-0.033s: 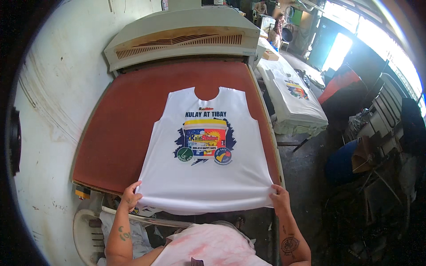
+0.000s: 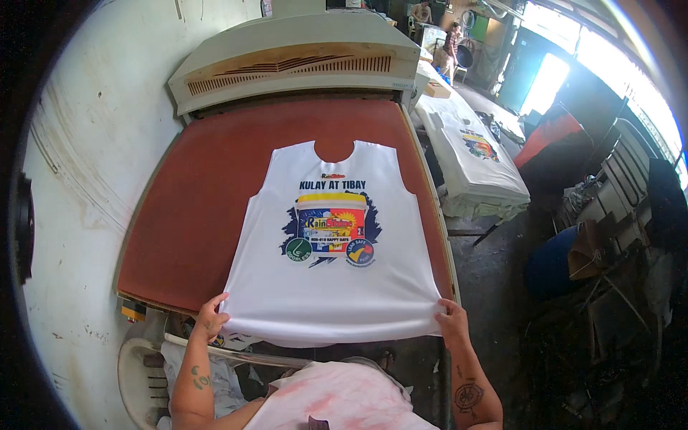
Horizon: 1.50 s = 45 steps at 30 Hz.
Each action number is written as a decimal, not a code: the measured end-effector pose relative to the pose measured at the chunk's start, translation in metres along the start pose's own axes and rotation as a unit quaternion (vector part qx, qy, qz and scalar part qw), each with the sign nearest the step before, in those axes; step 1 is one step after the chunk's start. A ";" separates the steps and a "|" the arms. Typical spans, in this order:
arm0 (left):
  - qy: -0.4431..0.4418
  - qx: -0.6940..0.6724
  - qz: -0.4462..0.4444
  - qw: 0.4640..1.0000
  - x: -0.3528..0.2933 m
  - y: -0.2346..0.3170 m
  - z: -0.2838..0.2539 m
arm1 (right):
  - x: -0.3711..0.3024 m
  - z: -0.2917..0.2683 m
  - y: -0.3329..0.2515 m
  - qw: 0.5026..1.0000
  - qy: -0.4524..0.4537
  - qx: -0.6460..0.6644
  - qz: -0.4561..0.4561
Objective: Placing fabric pieces and transfer designs onto a heat press to print graphics on shirts.
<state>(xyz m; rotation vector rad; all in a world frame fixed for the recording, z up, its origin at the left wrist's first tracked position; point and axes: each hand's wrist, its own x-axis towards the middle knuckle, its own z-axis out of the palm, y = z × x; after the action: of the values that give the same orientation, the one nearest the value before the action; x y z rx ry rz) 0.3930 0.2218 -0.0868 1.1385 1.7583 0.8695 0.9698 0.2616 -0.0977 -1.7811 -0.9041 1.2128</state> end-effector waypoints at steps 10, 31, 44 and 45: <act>0.217 0.270 0.004 0.938 0.018 -0.005 0.019 | 0.015 0.018 -0.020 0.914 0.092 -0.394 -0.019; 0.129 -0.200 0.250 0.939 0.001 0.187 0.035 | -0.003 -0.111 -0.114 0.867 -0.119 0.472 -0.108; 0.252 -0.277 0.385 0.844 -0.120 0.360 0.336 | -0.051 -0.482 -0.083 0.824 0.107 0.425 -0.358; 0.235 -0.298 0.365 0.850 -0.124 0.376 0.359 | -0.055 -0.492 -0.086 0.821 0.110 0.413 -0.378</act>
<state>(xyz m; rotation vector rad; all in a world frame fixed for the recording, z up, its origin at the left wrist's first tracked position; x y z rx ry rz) 0.8777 0.2727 0.1316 1.2151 1.1926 2.1365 1.4094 0.1486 0.1169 -0.7038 -0.6720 0.6649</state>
